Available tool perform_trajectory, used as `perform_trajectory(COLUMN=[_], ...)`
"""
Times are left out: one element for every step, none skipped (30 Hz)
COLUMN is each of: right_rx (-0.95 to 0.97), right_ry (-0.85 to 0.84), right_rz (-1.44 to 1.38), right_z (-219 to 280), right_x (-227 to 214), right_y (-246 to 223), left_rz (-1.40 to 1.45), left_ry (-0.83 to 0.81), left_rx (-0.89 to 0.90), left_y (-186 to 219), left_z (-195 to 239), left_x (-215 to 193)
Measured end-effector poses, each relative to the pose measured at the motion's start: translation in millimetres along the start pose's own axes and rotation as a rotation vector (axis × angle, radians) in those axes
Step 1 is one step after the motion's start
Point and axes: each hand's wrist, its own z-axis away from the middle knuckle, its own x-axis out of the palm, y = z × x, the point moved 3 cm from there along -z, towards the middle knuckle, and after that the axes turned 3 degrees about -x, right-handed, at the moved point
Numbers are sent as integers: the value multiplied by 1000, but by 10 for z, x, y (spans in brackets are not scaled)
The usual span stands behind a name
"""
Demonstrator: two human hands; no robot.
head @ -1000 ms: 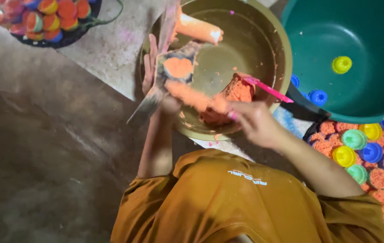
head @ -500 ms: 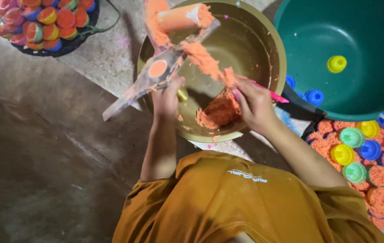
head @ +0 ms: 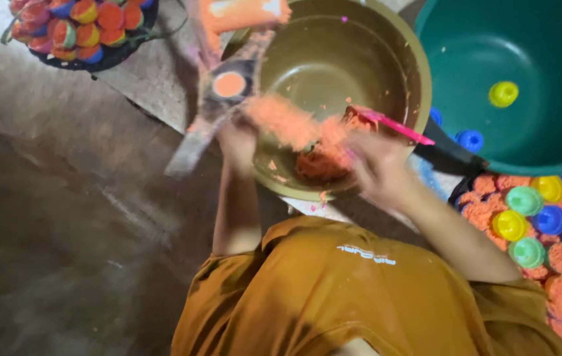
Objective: The person scoops orange paste from a bowl using a pink spatula and loads it into a wooden mold. They press the mold shut and eject cylindrical orange items onto a tray, repeating the process. The person also picks up and places colorful plastic bottle caps on the tray.
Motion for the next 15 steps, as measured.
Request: perform_trajectory(right_rx=[144,288,382,476,572,473,368,263,187,102,102,46,80,108,75], right_ry=[-52,-105,-211,-318,-428,-380,-329,-279,-135,8,144,261,373,488,518], right_rz=[90,179,260,340,420,396,381,366,13,-343,-641,-943,-1188,-1434,-1415], right_z=[3,21,40,78,123,136,127,125,156,196,298,331,407,483,551], right_x=[-58,-113,-122,-124,-103,-91,-101,-118,-136,-177,-217,-280,-328,-400,-529], right_y=[73,172,268,376,477,508,533,529,482,424,344,313,279,253,197], left_rz=[-9,-23,-34,-4,42,106,277,339,397,453,505,555,601,596,589], left_ry=[42,80,96,63,26,-29,-98,-204,-308,-413,-529,-646,-769,-849,-933], left_rx=[17,31,39,25,-5,-44,-122,-265,-412,-559,-716,-874,-1042,-964,-885], left_y=[65,120,167,197,222,246,261,268,294,336,391,451,511,603,706], left_z=[-40,-78,-78,-53,18,129,232,370,554,748,947,1107,1248,1297,1315], left_x=[-51,-90,-113,-102,-90,-51,39,163,288,426,575,742,921,1100,1280])
